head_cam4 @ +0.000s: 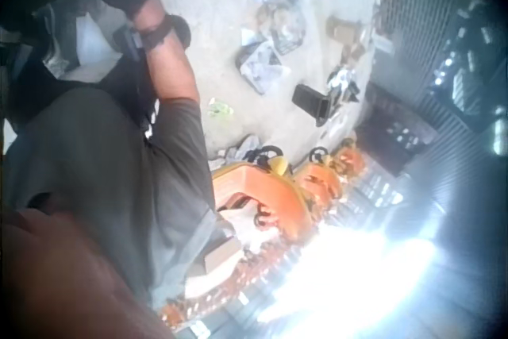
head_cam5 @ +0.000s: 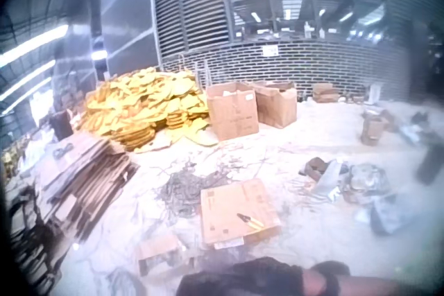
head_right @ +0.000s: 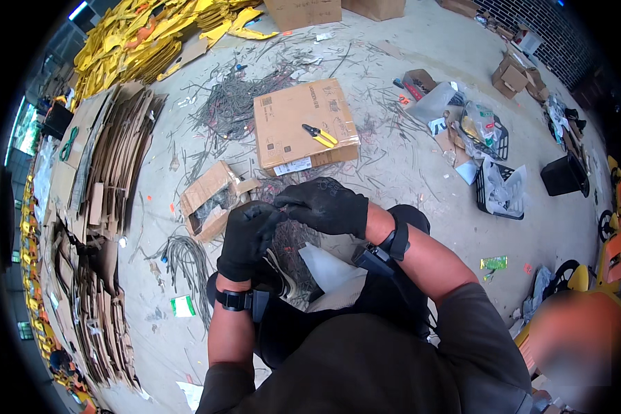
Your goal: The person sits on the floor and uses yellow-handled wire strippers to strip the insulation from black wires. They repeatedly pick up wires, strip them, and drop the pieces onto a pile on the floor.
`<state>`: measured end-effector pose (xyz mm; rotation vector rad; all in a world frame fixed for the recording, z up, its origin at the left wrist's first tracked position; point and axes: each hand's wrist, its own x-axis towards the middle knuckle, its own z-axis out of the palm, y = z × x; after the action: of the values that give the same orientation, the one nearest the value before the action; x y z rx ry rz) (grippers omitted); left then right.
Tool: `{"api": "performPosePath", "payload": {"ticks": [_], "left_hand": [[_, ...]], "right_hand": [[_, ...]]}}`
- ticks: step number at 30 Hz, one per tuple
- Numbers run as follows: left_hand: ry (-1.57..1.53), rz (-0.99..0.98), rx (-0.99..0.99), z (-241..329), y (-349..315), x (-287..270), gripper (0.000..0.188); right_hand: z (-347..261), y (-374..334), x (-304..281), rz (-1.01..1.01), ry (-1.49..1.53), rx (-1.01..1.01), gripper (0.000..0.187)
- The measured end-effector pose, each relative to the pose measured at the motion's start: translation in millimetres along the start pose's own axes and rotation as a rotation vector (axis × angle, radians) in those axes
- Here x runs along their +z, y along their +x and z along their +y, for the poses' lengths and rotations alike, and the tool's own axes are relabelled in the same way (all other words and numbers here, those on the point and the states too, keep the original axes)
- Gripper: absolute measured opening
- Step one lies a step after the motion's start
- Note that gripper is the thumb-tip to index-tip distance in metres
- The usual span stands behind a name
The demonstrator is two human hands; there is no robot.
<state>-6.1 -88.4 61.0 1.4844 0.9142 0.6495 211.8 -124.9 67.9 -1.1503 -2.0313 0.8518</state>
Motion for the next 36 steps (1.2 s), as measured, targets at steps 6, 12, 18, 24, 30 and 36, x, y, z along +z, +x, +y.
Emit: {"api": "performPosePath", "payload": {"ticks": [6, 12, 18, 24, 30, 36], "left_hand": [[0.004, -0.039, -0.063, 19, -57, -5, 0.008], [-0.074, -0.054, -0.048, 29, -93, -8, 0.015], [0.072, -0.036, 0.140, 37, -99, 0, 0.021], [0.303, -0.035, 0.133, 40, -93, 7, 0.019], [0.712, 0.068, 0.513, 48, -85, 9, 0.014], [0.869, 0.004, 0.730, 69, -53, -10, 0.007]], "right_hand": [[-32, -37, 8, -0.079, 0.038, 0.051, 0.024], [-60, -43, 9, -0.122, -0.010, 0.032, 0.023], [-76, -40, 15, -0.052, -0.178, 0.000, 0.021], [-82, -39, 17, -0.090, -0.301, -0.008, 0.018], [-78, -24, 6, -0.098, -0.212, -0.041, 0.019], [-73, -6, -9, -0.219, 0.489, 0.359, 0.023]]}}
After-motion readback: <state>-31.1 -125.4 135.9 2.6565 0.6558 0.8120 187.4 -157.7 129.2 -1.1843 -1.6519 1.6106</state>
